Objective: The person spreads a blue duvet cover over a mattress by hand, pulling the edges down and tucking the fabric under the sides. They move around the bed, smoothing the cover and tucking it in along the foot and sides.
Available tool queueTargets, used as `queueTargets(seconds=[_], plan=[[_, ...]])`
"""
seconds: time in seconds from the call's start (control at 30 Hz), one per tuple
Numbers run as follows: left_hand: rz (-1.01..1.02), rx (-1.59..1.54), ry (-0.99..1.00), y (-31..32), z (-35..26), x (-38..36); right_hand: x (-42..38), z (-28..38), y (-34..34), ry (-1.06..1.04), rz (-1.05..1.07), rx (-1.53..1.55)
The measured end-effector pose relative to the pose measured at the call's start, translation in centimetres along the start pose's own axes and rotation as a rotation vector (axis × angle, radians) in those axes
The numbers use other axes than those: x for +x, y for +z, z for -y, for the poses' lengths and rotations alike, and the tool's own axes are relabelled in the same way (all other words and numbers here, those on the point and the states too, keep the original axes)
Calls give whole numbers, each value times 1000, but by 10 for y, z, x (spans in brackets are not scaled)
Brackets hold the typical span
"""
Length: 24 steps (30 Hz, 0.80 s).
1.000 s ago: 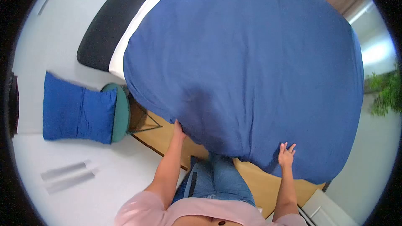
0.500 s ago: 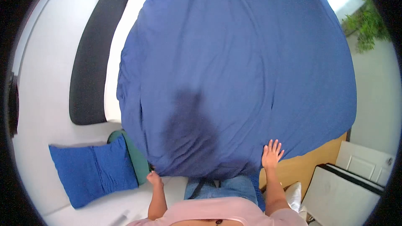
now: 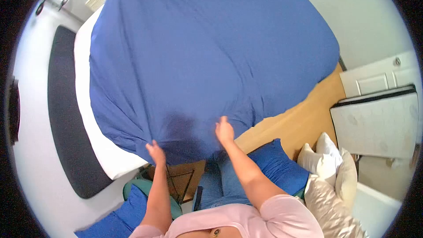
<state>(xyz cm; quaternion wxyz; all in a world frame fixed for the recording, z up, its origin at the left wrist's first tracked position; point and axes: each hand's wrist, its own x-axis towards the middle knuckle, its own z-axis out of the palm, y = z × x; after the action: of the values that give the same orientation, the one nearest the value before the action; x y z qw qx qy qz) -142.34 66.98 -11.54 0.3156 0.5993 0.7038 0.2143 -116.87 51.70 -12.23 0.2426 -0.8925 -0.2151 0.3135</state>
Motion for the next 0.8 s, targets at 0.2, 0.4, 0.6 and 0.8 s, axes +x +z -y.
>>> queueTargets(seconds=[0.2, 0.4, 0.6, 0.8], plan=[[-67, 115, 48, -175, 59, -6, -92, 39, 35, -442, 404, 25], [-38, 588, 2, -226, 147, 48, -78, -67, 39, -187, 609, -96], [-192, 147, -521, -99, 132, 133, -34, -137, 35, 337, 19, 387], [-55, -91, -10, -87, 78, 97, -57, -144, 84, 442, -26, 416]])
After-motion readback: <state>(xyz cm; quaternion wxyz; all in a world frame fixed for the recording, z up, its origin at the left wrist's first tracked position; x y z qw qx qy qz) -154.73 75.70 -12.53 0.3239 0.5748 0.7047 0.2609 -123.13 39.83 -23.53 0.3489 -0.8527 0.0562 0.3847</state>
